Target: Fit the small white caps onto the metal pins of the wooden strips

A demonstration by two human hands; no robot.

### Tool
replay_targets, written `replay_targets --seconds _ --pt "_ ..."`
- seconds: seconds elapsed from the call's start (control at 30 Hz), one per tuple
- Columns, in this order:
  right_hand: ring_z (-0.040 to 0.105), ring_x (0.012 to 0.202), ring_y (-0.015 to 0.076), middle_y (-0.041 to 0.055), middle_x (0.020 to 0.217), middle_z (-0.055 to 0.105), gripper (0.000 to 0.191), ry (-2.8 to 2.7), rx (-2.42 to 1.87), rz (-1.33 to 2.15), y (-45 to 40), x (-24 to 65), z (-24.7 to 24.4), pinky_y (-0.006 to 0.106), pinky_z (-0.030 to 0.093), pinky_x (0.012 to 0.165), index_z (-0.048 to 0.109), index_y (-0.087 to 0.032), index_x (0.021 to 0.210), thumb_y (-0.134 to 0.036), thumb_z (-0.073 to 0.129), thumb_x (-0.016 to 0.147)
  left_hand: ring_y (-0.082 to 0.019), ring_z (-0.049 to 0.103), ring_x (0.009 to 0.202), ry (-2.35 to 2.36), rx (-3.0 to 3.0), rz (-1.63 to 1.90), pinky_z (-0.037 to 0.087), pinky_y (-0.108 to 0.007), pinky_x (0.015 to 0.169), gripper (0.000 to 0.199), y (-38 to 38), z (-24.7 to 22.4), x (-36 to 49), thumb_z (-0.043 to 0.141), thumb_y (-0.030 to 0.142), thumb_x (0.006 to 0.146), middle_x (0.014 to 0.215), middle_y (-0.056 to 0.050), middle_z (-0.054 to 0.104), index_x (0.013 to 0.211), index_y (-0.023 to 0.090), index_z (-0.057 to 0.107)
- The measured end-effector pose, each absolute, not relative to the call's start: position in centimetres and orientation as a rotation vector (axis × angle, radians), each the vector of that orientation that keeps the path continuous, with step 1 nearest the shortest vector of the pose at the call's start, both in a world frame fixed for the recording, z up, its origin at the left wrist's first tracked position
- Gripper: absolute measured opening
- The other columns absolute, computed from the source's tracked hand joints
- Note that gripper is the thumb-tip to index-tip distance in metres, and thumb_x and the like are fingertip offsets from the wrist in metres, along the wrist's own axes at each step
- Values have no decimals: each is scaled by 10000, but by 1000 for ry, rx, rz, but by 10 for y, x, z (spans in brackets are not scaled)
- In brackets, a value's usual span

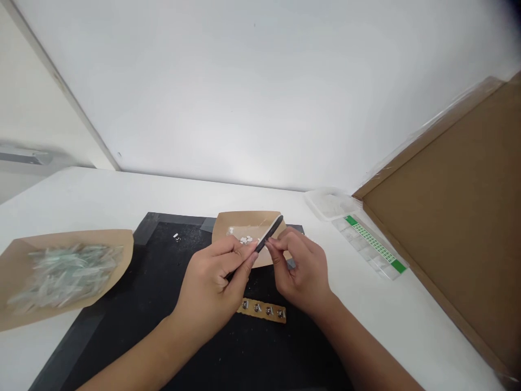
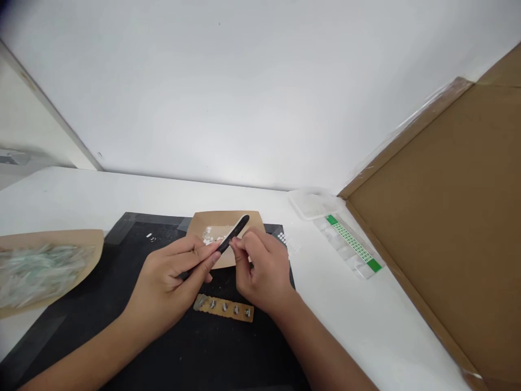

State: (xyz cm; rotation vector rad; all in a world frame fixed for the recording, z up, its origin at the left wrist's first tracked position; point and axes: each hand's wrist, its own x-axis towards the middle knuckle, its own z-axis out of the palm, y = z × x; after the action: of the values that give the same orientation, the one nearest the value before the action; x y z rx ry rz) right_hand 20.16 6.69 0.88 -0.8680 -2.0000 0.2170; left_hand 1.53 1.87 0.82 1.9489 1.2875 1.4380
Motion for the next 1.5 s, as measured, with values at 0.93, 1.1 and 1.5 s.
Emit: replay_targets --seconds 0.93,1.1,1.5 --pt "417 562 138 -34 641 509 310 -2064 -878 77 68 200 14 319 299 584 469 -226 743 -143 617 1003 -98 629 572 1291 1889 1441 512 -217 544 248 19 11 14 656 200 1014 723 -5 663 816 159 799" --pt "411 572 133 -41 646 470 326 -2088 -876 127 67 200 14 313 291 588 441 -223 742 -140 622 1000 -102 604 585 1306 1925 1457 501 -217 544 281 20 10 15 655 206 1016 727 -14 654 763 152 766" --pt "483 595 140 -24 690 571 274 -2007 -813 150 67 200 9 302 336 592 486 -230 800 -106 642 990 -102 603 587 1304 1882 1458 518 -223 555 229 20 11 16 654 203 1010 772 -20 675 841 159 802"
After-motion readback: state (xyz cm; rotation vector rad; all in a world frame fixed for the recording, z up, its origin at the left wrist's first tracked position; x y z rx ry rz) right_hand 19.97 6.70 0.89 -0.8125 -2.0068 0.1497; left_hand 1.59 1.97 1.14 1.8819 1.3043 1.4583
